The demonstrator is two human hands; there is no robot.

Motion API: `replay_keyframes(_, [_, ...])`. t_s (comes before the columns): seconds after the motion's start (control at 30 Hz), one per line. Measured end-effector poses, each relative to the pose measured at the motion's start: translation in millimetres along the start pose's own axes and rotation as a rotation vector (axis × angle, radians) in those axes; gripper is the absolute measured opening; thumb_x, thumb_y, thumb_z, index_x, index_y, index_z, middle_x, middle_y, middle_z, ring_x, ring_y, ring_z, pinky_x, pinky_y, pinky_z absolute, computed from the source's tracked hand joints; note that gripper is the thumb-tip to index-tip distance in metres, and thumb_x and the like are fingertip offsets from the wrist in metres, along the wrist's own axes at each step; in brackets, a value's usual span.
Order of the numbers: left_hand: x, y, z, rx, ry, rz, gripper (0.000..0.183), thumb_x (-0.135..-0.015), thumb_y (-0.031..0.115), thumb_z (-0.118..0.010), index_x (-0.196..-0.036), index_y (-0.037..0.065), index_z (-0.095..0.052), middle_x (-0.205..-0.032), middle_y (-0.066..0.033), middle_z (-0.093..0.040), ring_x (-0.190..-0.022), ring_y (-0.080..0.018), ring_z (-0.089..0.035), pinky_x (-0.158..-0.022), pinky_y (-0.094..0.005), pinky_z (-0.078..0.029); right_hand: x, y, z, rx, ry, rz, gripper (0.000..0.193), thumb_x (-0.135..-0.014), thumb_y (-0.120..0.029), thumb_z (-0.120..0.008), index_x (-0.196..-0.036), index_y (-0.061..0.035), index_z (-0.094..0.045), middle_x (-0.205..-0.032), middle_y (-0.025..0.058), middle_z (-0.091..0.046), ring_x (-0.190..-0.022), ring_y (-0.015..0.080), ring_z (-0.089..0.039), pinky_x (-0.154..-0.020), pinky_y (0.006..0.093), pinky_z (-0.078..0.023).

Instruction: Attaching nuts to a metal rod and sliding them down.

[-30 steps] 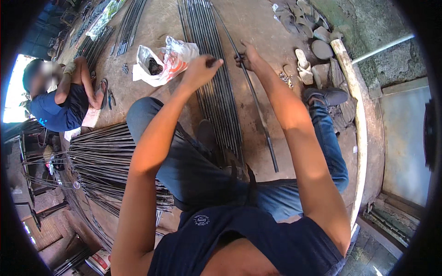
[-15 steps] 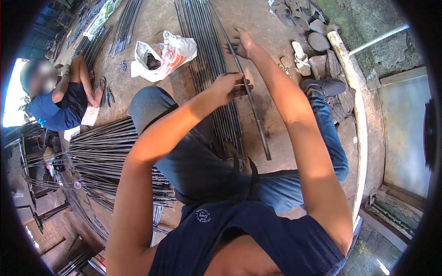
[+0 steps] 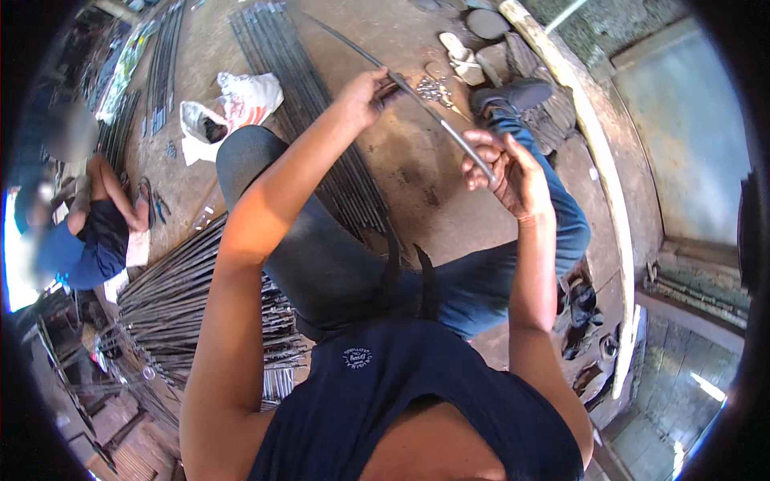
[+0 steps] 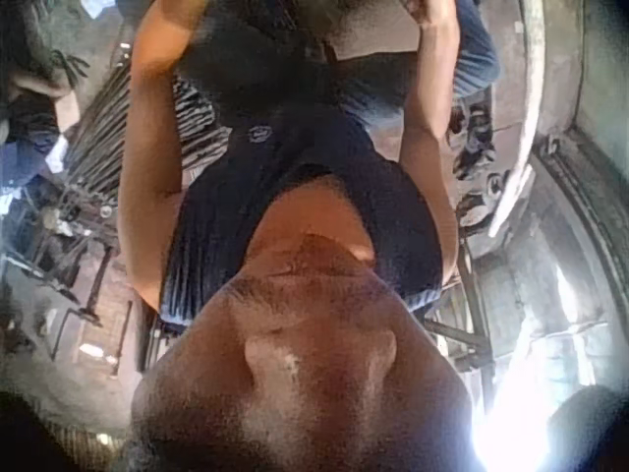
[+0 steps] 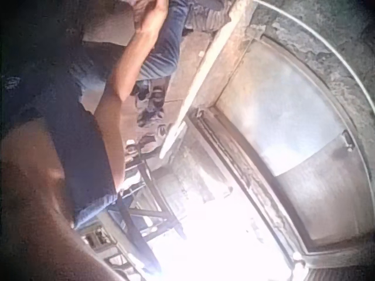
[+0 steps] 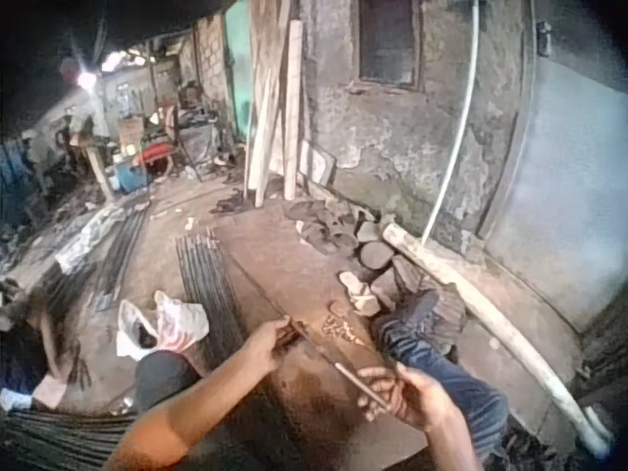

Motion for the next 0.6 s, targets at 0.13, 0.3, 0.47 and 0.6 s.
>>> replay_keyframes(0.13, [-15.0, 24.5, -40.0, 0.181, 0.000, -0.043, 0.026, -0.098, 0.015, -0.055, -0.105, -0.010, -0.053, -0.103, -0.0200, -0.065, -0.093, -0.0268, -0.068, -0.084, -0.0293, -0.061, 0.4, 3.8, 55.7, -0.268, 0.121, 0.284, 0.045, -0.102, -0.036, -0.044, -0.122, 0.0023, -0.056, -0.093, 0.0156, -0.068, -0.081, 0.0246, -0.065, -0.074, 0.0370, -0.053])
replay_keyframes(0.3, [-72.3, 88.8, -38.7, 0.281, -0.183, -0.217, 0.027, -0.096, 0.007, -0.056, -0.113, -0.012, -0.047, -0.107, -0.0181, -0.058, -0.102, -0.0279, -0.063, -0.093, -0.0310, -0.060, -78.8, 51.7, 172.6, -0.234, 0.614, 0.085, 0.026, -0.097, -0.024, -0.048, -0.104, -0.0017, -0.059, -0.077, 0.0080, -0.062, -0.062, 0.0188, -0.058, -0.060, 0.0317, -0.050])
replay_keyframes(0.47, [-72.5, 81.3, -50.1, 0.277, -0.270, -0.218, 0.026, -0.097, 0.006, -0.054, -0.112, -0.014, -0.047, -0.110, -0.0204, -0.056, -0.106, -0.0286, -0.061, -0.097, -0.0331, -0.058, -143.8, 124.7, 254.4, 0.162, 0.856, -0.225, 0.023, -0.095, -0.015, -0.044, -0.097, 0.0008, -0.061, -0.074, 0.0108, -0.063, -0.053, 0.0210, -0.058, -0.045, 0.0341, -0.048])
replay_keyframes(0.6, [-67.1, 75.2, -74.3, 0.237, -0.330, -0.205, 0.026, -0.098, 0.008, -0.054, -0.112, -0.013, -0.049, -0.113, -0.0217, -0.057, -0.108, -0.0282, -0.060, -0.102, -0.0334, -0.054, -200.7, 140.7, 277.7, 0.734, 0.771, -0.339, 0.032, -0.092, -0.027, -0.054, -0.110, -0.0027, -0.065, -0.086, 0.0129, -0.069, -0.074, 0.0200, -0.068, -0.059, 0.0337, -0.056])
Point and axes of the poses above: each hand's wrist, its own x-axis away from the middle knuckle, its own z-axis out of the back of the hand, y = z × x, the point moved 1 cm from there along -x, towards the middle knuckle
